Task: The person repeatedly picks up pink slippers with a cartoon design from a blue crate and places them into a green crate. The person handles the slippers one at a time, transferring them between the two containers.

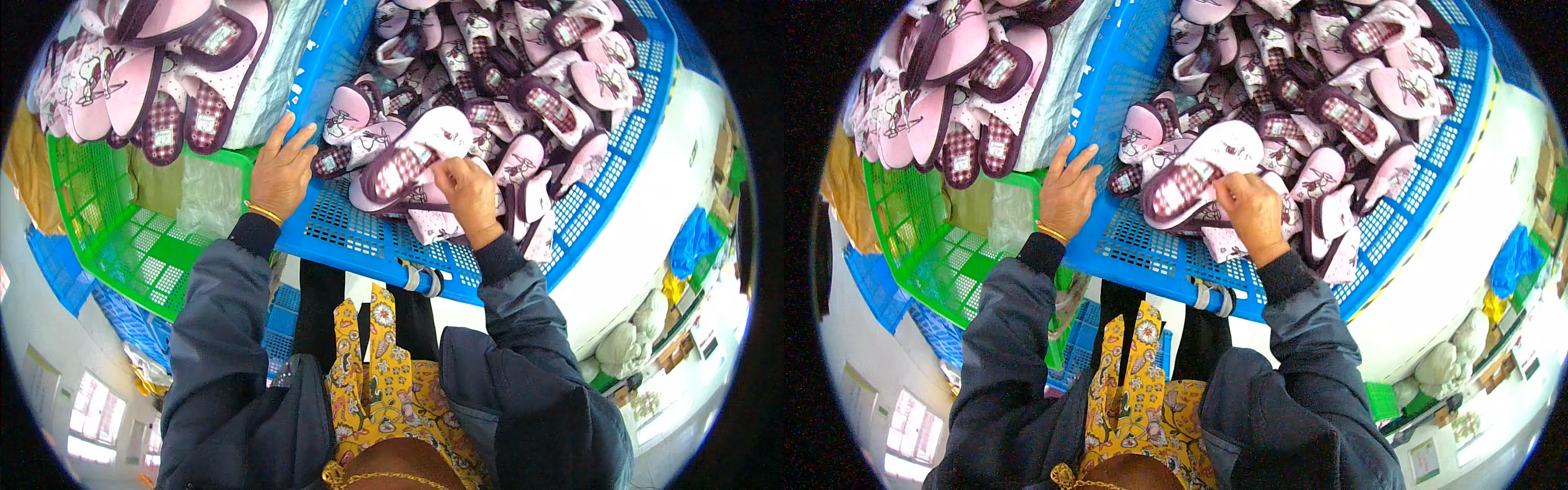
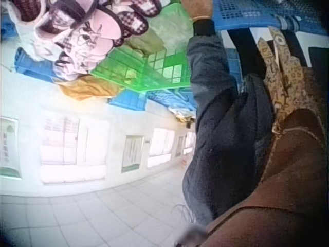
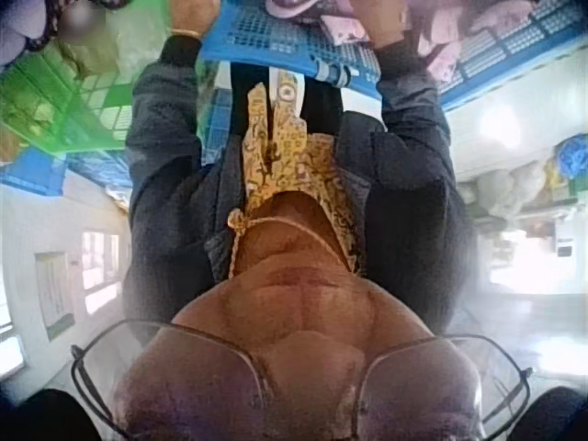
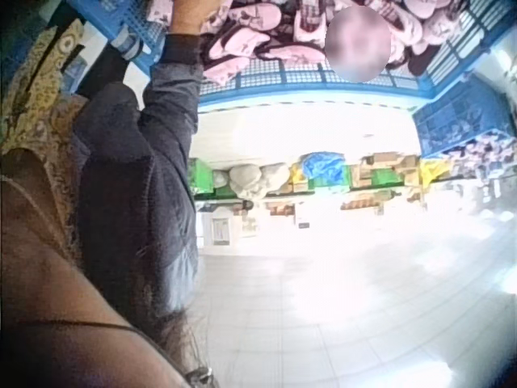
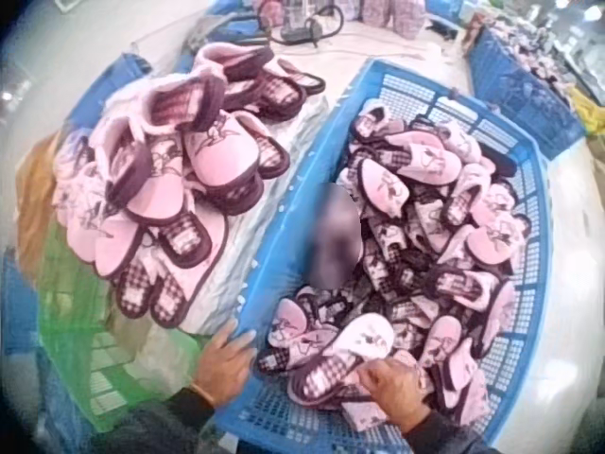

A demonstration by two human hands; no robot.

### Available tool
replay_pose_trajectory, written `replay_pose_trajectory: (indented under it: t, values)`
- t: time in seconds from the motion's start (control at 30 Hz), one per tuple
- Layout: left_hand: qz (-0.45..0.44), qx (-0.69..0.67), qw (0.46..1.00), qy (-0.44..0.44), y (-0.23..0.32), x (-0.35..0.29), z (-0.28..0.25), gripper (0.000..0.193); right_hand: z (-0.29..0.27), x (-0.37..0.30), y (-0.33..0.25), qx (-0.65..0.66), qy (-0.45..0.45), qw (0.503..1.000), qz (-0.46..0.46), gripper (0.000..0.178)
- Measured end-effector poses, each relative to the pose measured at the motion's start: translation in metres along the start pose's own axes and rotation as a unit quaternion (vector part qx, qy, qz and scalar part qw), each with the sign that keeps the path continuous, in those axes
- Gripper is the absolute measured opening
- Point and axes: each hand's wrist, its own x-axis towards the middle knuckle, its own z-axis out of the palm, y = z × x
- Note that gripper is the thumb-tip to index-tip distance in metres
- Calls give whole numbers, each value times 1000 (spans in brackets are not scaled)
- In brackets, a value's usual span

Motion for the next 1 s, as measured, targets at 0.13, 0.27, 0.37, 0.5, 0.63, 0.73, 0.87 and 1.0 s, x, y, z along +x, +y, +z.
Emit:
replay_pose_trajectory:
  t: [0.13, 0.27, 0.37, 0.5, 0.63, 0.73, 0.87, 1.0]
  values:
    - [13, 19, 1000, -7, -2, -3, 3, 20, -7, -46, -20, -3, 10, 999, 43, 17]
    - [30, 50, 998, 3, 2, -1, 3, 21, -3, -73, -39, -3, 44, 996, 82, 15]
    - [26, 67, 997, -2, 18, 3, -1, 20, -8, -88, -49, -3, 51, 990, 130, 15]
    - [51, 4, 999, 4, 44, 3, 13, 22, -2, -106, -45, -12, 94, 986, 137, 23]
    - [9, -226, 970, -83, 73, 5, 47, 41, 8, -109, -33, -32, 119, 989, 80, 22]
    - [29, -278, 949, -145, 107, 10, 42, 59, 15, -95, -46, 7, 115, 991, 68, 22]
    - [-3, -236, 969, -69, 105, 4, 67, 56, 34, -78, -62, 76, 119, 989, 31, 17]
    - [-54, -167, 981, -81, 89, 2, 78, 45, 32, -72, -69, 174, 127, 973, 78, 16]
